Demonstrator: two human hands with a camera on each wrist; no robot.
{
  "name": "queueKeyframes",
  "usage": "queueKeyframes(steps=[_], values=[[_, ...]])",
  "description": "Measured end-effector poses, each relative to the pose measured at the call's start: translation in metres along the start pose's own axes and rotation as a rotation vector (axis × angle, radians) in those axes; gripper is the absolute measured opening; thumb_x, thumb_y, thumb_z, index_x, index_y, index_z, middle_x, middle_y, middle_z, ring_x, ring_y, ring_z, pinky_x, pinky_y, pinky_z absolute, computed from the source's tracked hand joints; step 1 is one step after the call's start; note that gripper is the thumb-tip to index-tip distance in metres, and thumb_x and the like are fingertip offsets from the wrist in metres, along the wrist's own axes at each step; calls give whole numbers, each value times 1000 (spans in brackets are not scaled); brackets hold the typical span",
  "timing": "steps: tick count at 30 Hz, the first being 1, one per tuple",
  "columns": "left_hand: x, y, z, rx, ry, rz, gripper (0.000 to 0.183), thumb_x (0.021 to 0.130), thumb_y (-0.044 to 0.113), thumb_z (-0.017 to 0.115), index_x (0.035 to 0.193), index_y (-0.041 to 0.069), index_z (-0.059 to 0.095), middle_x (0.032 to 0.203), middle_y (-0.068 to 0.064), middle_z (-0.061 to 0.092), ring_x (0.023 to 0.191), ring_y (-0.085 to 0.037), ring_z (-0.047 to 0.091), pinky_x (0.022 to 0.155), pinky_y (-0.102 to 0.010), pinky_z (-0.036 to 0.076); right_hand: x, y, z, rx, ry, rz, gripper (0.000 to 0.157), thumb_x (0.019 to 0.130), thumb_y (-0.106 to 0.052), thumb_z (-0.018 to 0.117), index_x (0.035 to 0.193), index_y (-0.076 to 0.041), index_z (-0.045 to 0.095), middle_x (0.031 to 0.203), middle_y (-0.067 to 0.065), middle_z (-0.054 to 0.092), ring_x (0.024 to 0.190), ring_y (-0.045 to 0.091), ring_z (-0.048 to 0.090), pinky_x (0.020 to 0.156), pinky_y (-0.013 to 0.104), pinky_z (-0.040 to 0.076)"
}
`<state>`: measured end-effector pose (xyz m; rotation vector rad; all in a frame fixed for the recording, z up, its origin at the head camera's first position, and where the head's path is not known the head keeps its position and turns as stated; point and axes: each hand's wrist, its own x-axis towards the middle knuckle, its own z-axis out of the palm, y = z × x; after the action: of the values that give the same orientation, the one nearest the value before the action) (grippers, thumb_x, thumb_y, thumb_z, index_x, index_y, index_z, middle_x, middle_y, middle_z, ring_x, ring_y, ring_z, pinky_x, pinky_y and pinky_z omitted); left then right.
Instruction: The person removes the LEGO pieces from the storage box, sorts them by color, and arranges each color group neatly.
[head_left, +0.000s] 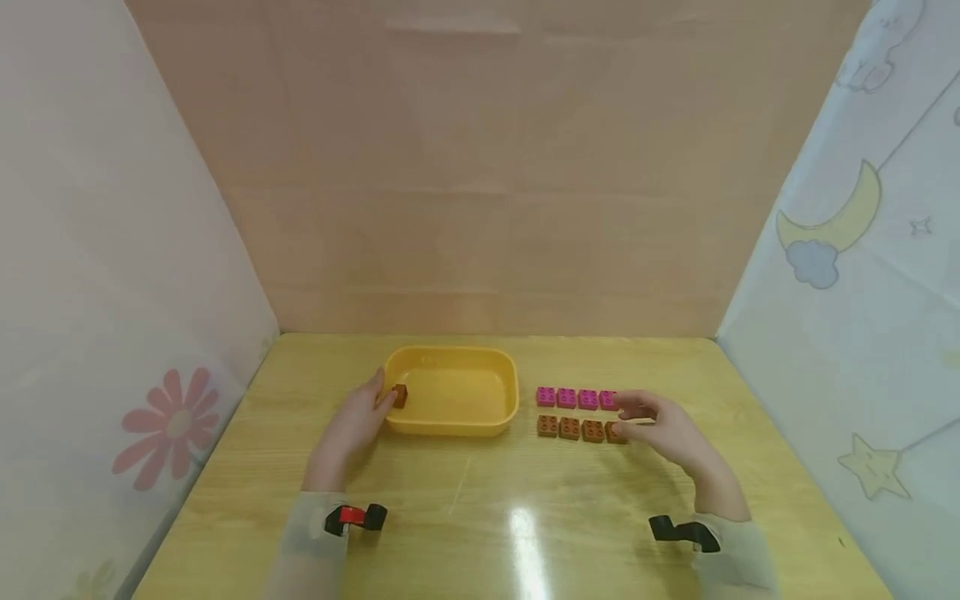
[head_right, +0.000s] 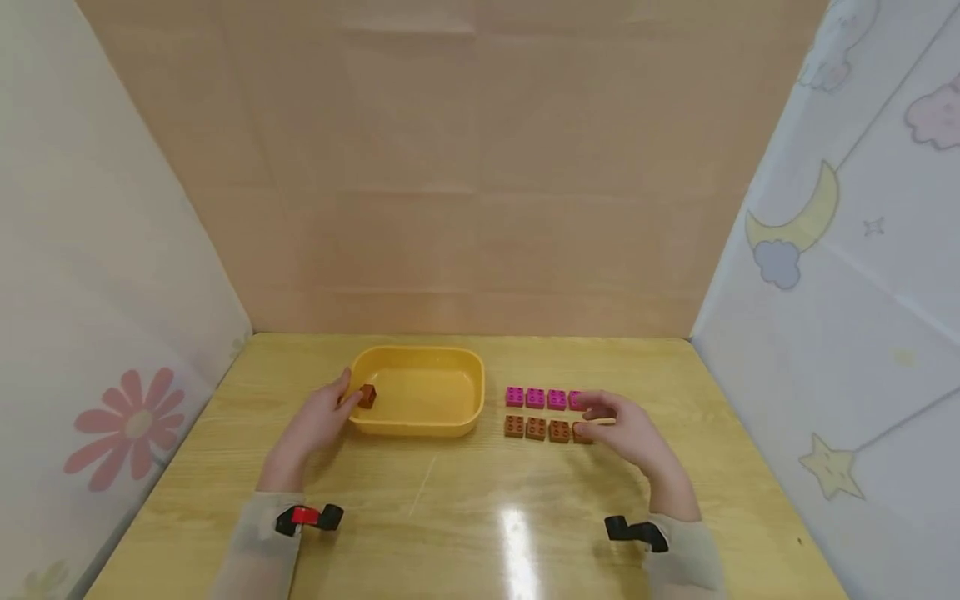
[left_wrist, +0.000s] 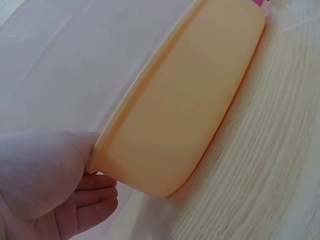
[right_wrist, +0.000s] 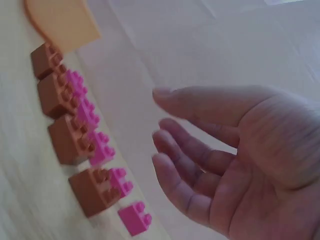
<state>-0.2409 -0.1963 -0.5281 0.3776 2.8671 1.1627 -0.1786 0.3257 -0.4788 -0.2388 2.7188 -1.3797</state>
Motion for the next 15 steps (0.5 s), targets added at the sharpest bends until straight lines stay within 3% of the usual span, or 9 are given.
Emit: queueKeyframes(steps=[8,15], values=[[0,0,-1,22,11,-7,67,116,27,51,164,-12,25,168,-30,30,154,-45,33,124,-60,30,16,-22,7,11,16,-14,50,100,-26,80,145,-9,65,141,19,66,118,30,65,87,32,60],[1,-1,0,26,21,9,67,116,27,51,163,-12,26,167,-30,33,153,-44,35,124,-60,31,42,-44,37,93,-19,-54,49,99,-27,81,143,-12,67,142,16,66,120,31,67,92,36,61]])
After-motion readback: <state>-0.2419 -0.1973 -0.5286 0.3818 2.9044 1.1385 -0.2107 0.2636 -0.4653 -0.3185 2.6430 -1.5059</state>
